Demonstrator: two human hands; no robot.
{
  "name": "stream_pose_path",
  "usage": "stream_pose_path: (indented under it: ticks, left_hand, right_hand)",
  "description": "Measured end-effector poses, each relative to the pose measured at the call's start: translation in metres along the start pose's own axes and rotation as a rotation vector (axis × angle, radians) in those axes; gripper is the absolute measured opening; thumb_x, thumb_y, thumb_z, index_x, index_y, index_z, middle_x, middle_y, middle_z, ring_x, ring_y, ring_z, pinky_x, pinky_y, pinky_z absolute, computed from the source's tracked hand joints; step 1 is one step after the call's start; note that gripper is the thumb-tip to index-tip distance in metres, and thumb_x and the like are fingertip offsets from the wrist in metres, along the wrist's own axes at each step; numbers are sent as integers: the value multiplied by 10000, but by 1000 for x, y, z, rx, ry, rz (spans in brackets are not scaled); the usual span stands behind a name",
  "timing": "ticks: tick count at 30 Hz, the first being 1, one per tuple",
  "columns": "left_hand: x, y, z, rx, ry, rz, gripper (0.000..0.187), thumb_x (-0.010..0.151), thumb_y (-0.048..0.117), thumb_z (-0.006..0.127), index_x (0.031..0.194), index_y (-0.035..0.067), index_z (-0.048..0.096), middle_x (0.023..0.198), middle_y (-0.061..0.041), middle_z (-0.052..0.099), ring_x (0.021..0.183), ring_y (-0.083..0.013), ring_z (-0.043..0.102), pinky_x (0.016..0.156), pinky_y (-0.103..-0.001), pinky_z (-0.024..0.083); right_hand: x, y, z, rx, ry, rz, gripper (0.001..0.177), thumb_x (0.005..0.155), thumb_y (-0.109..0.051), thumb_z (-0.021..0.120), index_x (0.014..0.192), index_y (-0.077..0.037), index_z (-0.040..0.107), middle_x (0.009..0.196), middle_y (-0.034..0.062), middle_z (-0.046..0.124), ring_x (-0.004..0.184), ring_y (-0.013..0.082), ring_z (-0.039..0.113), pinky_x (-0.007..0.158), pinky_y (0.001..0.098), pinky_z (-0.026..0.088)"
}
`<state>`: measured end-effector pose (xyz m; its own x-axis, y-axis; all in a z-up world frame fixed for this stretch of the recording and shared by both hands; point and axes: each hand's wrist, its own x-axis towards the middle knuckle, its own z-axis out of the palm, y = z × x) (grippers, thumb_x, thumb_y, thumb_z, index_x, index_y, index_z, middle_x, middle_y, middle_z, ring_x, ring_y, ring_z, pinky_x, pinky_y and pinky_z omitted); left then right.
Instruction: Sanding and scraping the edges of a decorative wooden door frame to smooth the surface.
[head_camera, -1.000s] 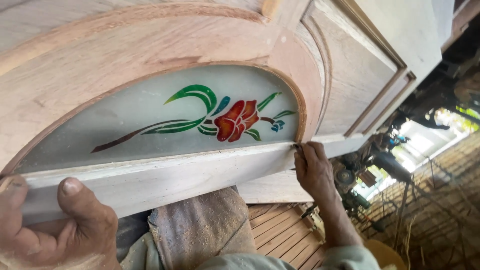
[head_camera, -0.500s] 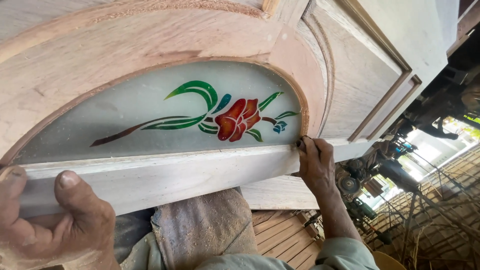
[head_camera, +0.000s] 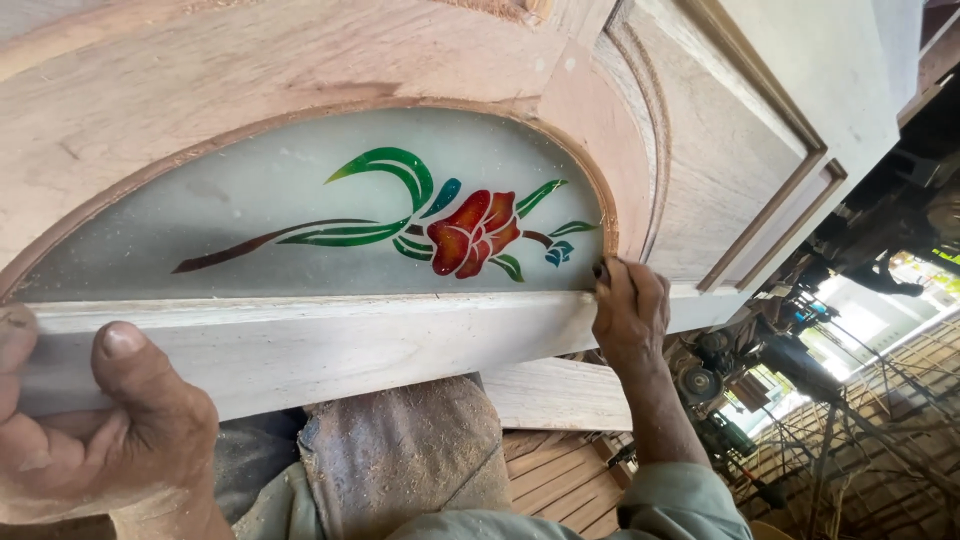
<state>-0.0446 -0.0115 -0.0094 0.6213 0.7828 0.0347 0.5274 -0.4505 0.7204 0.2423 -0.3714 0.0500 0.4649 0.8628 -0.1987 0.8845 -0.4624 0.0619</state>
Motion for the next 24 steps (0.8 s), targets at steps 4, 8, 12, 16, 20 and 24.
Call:
stream_pose_path:
  ticks: [4,8,12,16,20,24]
  left_hand:
    - [-7,-16,7,62,101,126,769,1106,-97,677,1684,173,248,1201,-403,601,1054,-550,657,971,-616,605]
    - [14,5,11,-57,99,-28,318,1197,21,583,1271,-276,498,1157,-435,566,1019,-568,633,906,-615,587]
    - [16,-3,13,55,251,101,318,1141,105,672,1168,-209,629,1006,-359,687,837,-489,688,683,-527,541]
    - [21,3,14,238,257,58,324,1172,226,625,1154,-96,658,1078,-262,722,957,-418,686,788,-476,535]
    - [27,-9,18,88,331,126,251,1046,115,689,1092,-129,650,991,-298,619,965,-456,595,1050,-632,472]
    - [31,-6,16,94,313,103,312,1094,243,617,1144,-65,606,1037,-264,644,1263,-390,453,978,-575,466]
  right_hand:
    - [71,-16,-3,11,131,-27,343,1137,-170,476,1191,94,686,1220,156,473,985,259,555,808,406,497]
    - [16,-5,-2,6,44,35,255,1083,-105,607,1233,94,660,1274,169,486,1011,238,529,864,369,492]
    - [29,-3,0,58,40,46,291,1104,-151,535,1205,75,687,1235,146,478,973,276,533,839,410,492]
    - [87,-4,9,39,193,-81,265,1100,-126,542,1273,23,676,1244,112,474,965,258,519,775,393,492]
    - [52,-4,-8,75,133,-87,256,1097,-112,571,1208,94,675,1250,177,511,1010,291,565,847,417,488]
    - [70,-7,-1,70,167,-74,308,1106,-151,497,1208,64,693,1229,156,503,997,298,531,835,418,499]
